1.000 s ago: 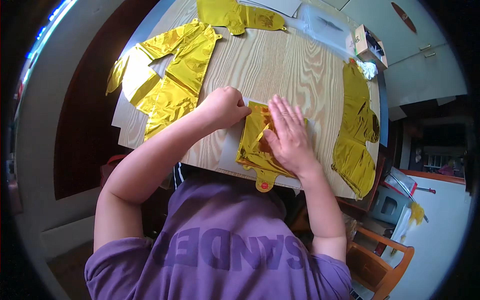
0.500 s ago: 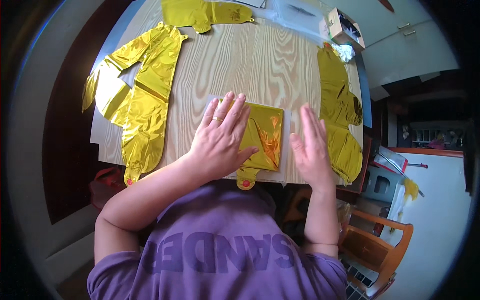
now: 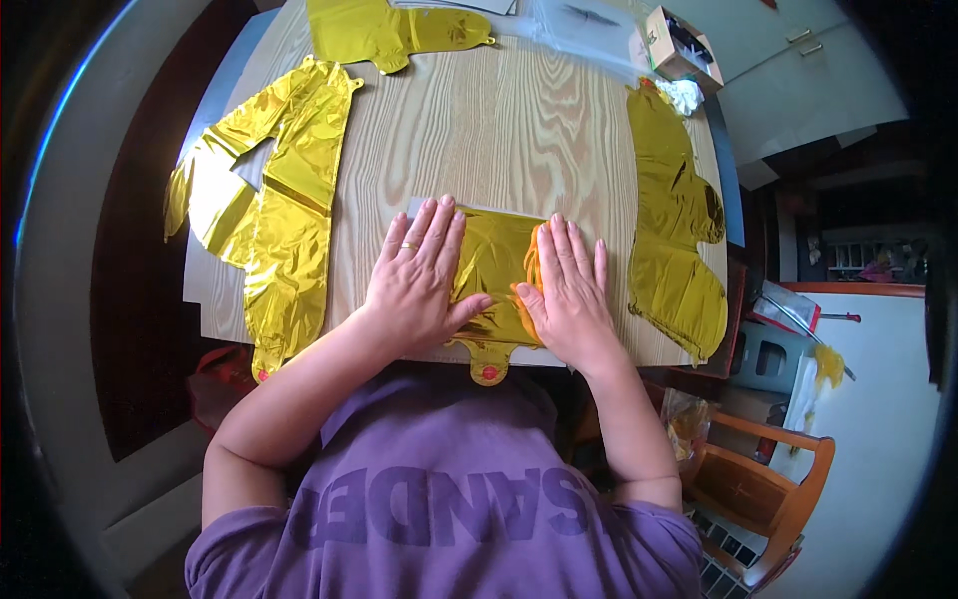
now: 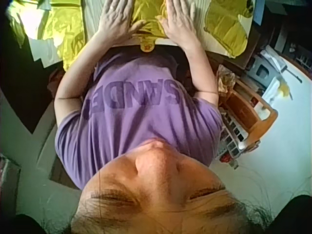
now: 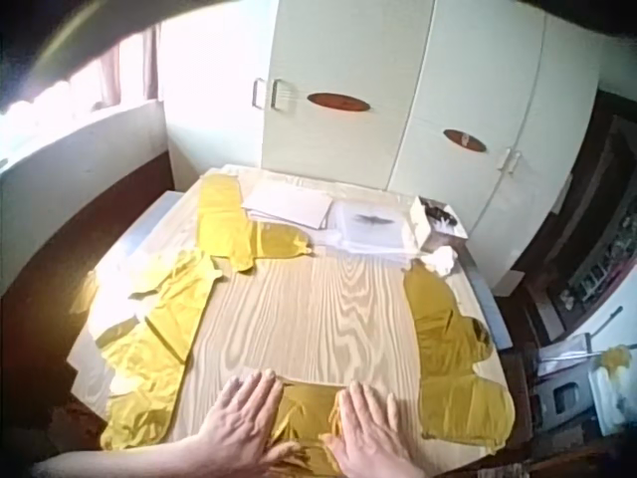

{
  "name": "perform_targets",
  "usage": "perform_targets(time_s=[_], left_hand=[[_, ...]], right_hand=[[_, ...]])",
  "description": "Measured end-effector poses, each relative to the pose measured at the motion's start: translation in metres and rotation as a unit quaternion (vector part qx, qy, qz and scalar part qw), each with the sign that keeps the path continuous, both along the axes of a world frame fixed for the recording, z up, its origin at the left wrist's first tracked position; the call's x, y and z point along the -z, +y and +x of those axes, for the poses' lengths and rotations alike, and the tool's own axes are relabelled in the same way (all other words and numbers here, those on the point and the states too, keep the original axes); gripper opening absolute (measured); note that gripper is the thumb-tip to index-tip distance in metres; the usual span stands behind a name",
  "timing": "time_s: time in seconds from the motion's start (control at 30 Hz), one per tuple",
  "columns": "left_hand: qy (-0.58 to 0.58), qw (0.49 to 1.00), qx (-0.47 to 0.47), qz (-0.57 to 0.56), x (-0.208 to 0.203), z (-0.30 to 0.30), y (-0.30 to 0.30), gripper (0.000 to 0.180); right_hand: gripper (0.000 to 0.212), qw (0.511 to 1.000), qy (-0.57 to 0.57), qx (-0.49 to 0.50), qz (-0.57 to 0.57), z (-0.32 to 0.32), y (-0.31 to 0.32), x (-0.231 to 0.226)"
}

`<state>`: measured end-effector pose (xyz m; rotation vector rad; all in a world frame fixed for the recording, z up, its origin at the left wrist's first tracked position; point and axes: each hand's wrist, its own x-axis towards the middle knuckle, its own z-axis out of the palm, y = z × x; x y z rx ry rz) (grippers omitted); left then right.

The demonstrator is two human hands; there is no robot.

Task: Folding gold foil balloons and preparing them with cardboard backings for packaging.

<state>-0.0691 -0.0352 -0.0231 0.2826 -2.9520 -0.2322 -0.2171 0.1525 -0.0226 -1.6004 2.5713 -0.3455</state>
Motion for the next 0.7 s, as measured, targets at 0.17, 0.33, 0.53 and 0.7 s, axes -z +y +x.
perform_targets(time_s=[0.17, 0.33, 0.53, 0.7], left_hand=[[-0.015, 1.000, 0.005, 0.006, 0.000, 0.003, -0.004, 0.098], [0.039, 0.946, -0.027, 0.319, -0.023, 0.012, -0.033, 0.096], [0.024, 0.967, -0.002, 0.255, -0.036, 0.020, -0.047, 0.085], [-0.009, 0.989, 0.091, 0.120, -0.030, 0.007, -0.042, 0.086]], right_hand=[[0.075, 1.000, -0.004, -0.002, -0.002, 0.000, 0.001, 0.001], [0.072, 0.991, -0.108, 0.006, -0.072, -0.008, 0.006, -0.010], [0.061, 0.952, -0.208, 0.044, -0.222, -0.025, 0.023, -0.026], [0.056, 0.940, -0.254, 0.077, -0.216, -0.022, 0.022, -0.039]])
